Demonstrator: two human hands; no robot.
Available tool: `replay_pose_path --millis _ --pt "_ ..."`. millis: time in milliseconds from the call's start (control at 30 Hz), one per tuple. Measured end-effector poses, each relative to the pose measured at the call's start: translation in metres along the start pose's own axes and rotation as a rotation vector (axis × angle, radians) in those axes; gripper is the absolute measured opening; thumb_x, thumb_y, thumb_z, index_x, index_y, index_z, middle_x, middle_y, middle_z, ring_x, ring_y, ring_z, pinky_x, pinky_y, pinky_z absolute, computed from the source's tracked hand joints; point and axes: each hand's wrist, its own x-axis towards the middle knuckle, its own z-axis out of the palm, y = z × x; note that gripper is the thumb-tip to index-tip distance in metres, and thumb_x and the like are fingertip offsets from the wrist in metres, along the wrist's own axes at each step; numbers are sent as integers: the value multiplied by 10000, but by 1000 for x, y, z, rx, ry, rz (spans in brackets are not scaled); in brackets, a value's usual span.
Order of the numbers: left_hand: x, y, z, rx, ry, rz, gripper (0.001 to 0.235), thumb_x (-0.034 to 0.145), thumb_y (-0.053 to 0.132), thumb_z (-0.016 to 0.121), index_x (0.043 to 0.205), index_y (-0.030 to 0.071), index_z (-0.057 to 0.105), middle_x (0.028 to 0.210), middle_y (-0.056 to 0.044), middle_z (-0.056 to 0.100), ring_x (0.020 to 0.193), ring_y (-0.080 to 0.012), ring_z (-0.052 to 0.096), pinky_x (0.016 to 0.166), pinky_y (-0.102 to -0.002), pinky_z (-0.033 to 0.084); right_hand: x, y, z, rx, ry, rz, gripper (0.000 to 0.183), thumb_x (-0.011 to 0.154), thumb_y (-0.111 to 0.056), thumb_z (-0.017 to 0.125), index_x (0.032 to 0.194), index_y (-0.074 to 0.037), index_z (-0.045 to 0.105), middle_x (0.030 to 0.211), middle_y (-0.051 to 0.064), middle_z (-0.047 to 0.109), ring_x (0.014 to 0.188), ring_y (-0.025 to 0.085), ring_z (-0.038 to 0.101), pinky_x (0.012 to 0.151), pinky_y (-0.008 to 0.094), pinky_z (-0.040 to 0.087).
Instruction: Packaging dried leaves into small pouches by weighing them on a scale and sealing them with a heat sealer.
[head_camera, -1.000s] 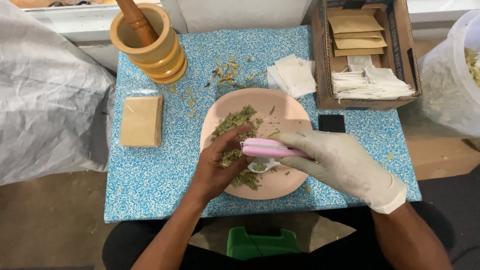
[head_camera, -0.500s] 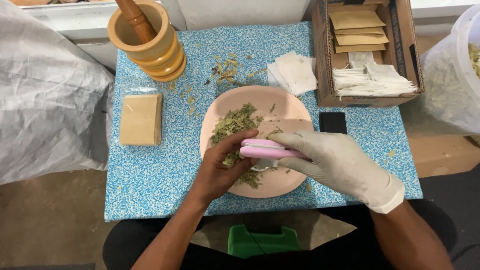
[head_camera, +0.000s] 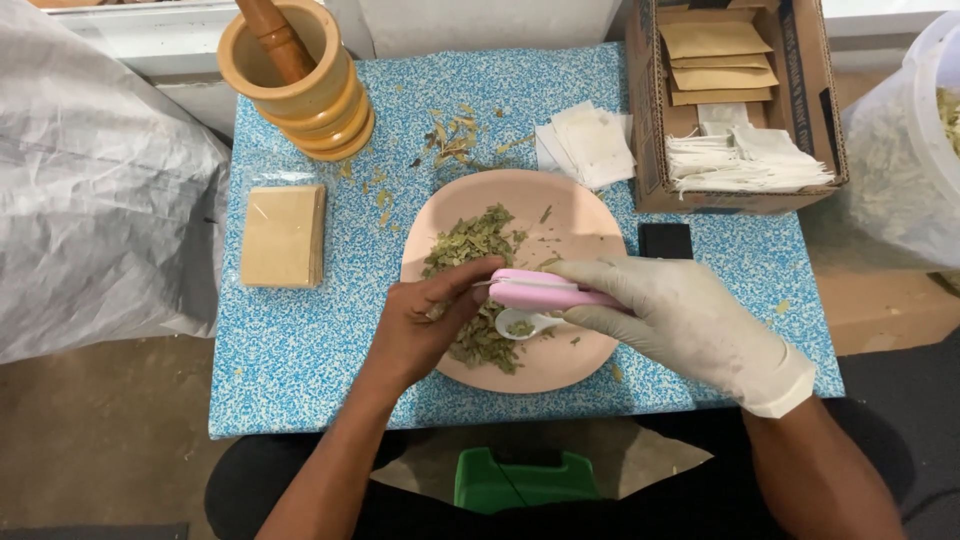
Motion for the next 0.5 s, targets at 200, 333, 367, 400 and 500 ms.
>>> replay_pose_path --millis 200,333,367,400,500 --pt "4 31 -14 -105 7 89 247 1107 114 688 1316 159 812 1291 -46 859 1227 -226 844 1047 -348 703 -3 9 9 -18 26 -31 564 984 -507 736 1517 -325 698 1134 -91 880 913 204 796 701 381 544" --pt "3 28 -17 -177 -16 132 258 1115 67 677 1329 144 799 1310 -55 844 1271 -243 833 1132 -382 699 -1 11 16 -39 -2 -45 531 990 -502 736 1496 -340 723 1122 -90 885 911 195 814 695 380 560" --pt "3 28 -18 -186 -31 131 258 1115 76 680 1333 149 797 1305 -57 846 1275 -245 831 1148 -392 694 -2 11 18 -11 -9 -66 522 986 -467 757 1490 -336 730 1083 -78 894 869 192 814 700 371 562" --pt "3 28 -18 -195 -46 130 257 1115 84 683 1337 155 794 1301 -58 847 1279 -247 830 1165 -402 690 -2 10 19 16 -17 -86 514 981 -433 778 1484 -332 737 1044 -67 903 827 189 815 705 362 564" --pt "3 14 -14 -297 -131 61 303 1095 47 671 1375 109 770 1333 -121 832 1315 -288 812 1193 -433 669 1 -3 11 127 -211 -74 516 1011 -477 703 1508 -339 725 1188 -122 894 1009 129 822 825 316 560"
